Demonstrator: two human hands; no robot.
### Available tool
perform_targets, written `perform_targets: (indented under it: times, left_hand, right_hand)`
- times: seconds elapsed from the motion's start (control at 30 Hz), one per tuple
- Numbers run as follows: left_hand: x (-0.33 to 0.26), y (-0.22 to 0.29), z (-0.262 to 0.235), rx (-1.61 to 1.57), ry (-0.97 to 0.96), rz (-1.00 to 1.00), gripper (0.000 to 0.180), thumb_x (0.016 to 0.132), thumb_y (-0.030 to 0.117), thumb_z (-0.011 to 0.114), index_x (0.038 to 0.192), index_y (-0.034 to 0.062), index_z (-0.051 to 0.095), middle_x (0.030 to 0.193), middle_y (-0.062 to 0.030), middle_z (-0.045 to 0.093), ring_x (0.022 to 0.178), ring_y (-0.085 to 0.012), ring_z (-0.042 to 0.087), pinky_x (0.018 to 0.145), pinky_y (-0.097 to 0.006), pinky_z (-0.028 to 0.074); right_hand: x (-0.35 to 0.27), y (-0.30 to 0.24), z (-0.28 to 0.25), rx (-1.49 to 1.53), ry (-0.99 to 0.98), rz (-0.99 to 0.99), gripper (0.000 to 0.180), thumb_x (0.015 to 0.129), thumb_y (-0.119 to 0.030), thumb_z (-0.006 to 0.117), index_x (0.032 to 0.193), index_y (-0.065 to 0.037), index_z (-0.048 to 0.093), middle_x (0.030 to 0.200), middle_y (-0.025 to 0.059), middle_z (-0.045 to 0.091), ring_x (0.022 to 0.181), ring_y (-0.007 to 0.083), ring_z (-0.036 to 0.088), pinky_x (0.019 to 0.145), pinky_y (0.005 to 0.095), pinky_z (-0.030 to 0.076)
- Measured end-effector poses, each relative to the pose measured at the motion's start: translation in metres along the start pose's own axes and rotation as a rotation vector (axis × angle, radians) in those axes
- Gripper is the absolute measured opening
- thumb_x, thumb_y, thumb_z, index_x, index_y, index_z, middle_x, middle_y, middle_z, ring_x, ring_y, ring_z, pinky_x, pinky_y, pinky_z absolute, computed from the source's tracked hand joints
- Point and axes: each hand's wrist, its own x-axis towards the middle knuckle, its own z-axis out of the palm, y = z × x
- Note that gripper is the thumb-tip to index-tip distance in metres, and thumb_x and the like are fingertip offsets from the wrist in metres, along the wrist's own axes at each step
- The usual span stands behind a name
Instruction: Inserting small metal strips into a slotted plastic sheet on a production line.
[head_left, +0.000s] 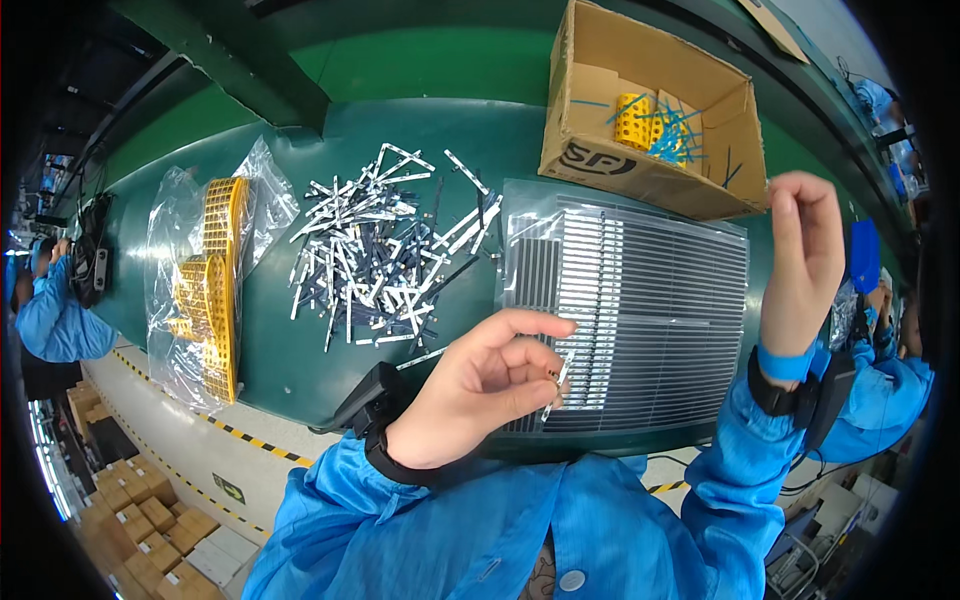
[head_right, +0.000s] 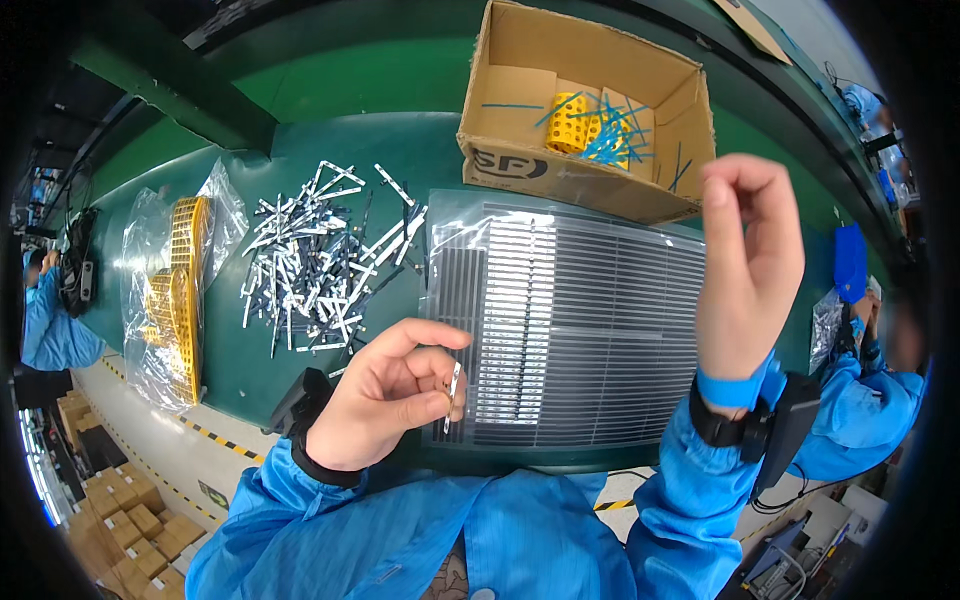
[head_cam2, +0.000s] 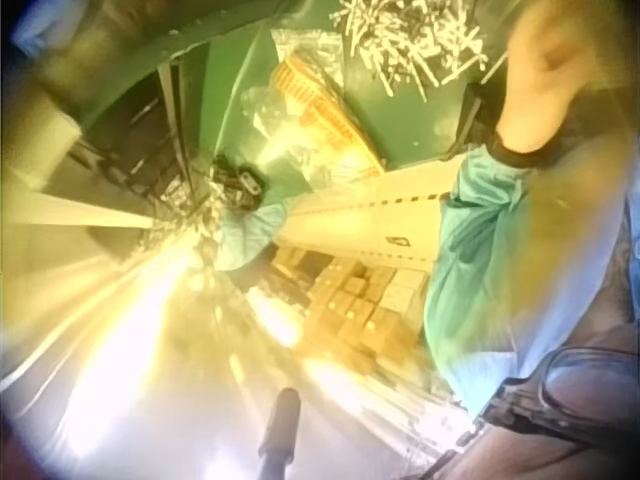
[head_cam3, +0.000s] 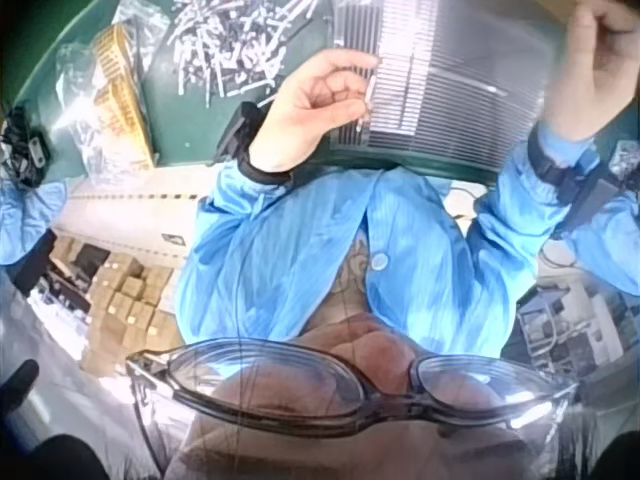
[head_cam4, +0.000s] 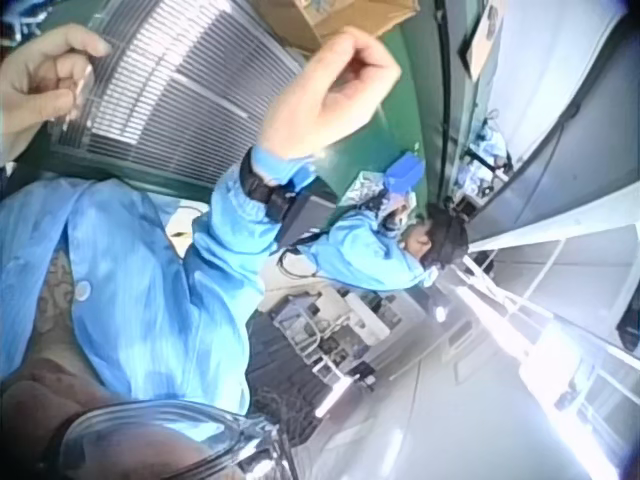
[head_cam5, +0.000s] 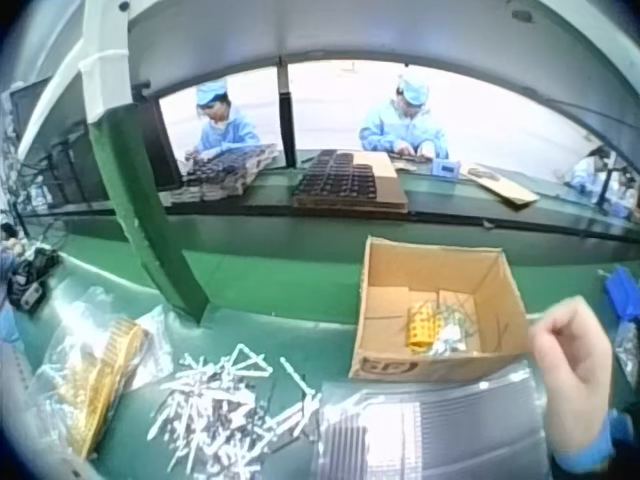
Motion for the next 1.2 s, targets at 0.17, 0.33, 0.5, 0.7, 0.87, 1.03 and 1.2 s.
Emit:
perform_targets:
  times: [0.17,0.33,0.5,0.7,0.87,1.03,1.2]
  left_hand:
    - [-0.003,0.002,0.013,0.178,0.052,-0.005,0.051,0.088,-0.013,0.058,0.135,0.0008,0.046,0.095,-0.0053,0.062,0.092,-0.0123,0.060,0.086,-0.027,0.047]
    - [-0.003,-0.004,0.019,0.715,-0.028,0.080,0.051,0.083,-0.011,0.064,0.131,0.0026,0.052,0.090,-0.0031,0.062,0.087,-0.0112,0.062,0.084,-0.028,0.050]
    - [-0.002,-0.003,0.025,0.889,-0.027,0.033,0.054,0.078,-0.009,0.068,0.129,0.0079,0.057,0.086,-0.0034,0.065,0.082,-0.0159,0.065,0.082,-0.030,0.050]
    - [-0.004,-0.010,0.023,1.061,-0.068,0.050,0.053,0.078,-0.005,0.069,0.128,0.0078,0.056,0.099,-0.0060,0.066,0.082,-0.0178,0.065,0.080,-0.031,0.049]
    - [-0.012,-0.012,0.011,0.801,0.111,0.263,0.050,0.078,-0.005,0.065,0.126,0.0012,0.053,0.140,-0.0165,0.044,0.118,-0.0202,0.053,0.097,-0.031,0.041]
    - [-0.034,-0.035,-0.008,1.097,0.234,0.604,0.033,0.072,-0.006,0.070,0.103,0.0004,0.064,0.111,-0.0149,0.062,0.097,-0.0231,0.062,0.083,-0.032,0.048]
    - [-0.043,-0.060,-0.014,1.487,0.054,0.716,0.025,0.067,0.005,0.078,0.091,0.0063,0.073,0.099,-0.0078,0.069,0.087,-0.0238,0.067,0.070,-0.032,0.052]
  right_hand:
    - [-0.053,-0.027,-0.002,0.159,-0.308,0.219,0.013,0.098,-0.007,0.051,0.091,0.001,0.059,0.087,0.0031,0.056,0.082,0.0112,0.050,0.077,0.0243,0.040]
    - [-0.103,-0.037,-0.003,0.239,-0.651,0.339,0.011,0.080,0.000,0.071,0.087,-0.001,0.063,0.079,0.0065,0.059,0.069,0.0153,0.058,0.062,0.0261,0.047]
    - [-0.129,-0.033,-0.002,0.198,-0.727,0.298,0.014,0.073,0.001,0.071,0.081,-0.005,0.060,0.076,0.0068,0.058,0.064,0.0228,0.056,0.060,0.0335,0.042]
    - [-0.142,-0.027,-0.004,0.106,-0.683,0.137,0.014,0.069,0.000,0.072,0.079,-0.006,0.063,0.078,0.0064,0.057,0.070,0.0239,0.053,0.066,0.0344,0.039]
    - [-0.171,-0.020,-0.011,0.138,-0.395,0.372,0.013,0.065,0.000,0.067,0.076,-0.006,0.063,0.085,0.0068,0.050,0.079,0.0223,0.045,0.072,0.0322,0.035]
    - [-0.184,-0.015,-0.010,0.051,-0.471,0.364,0.010,0.066,-0.004,0.067,0.074,-0.008,0.063,0.086,0.0049,0.047,0.084,0.0219,0.039,0.077,0.0326,0.033]
    - [-0.192,-0.016,0.001,-0.016,-0.439,0.339,0.009,0.066,-0.005,0.068,0.073,-0.008,0.063,0.088,0.0052,0.049,0.086,0.0222,0.040,0.078,0.0330,0.033]
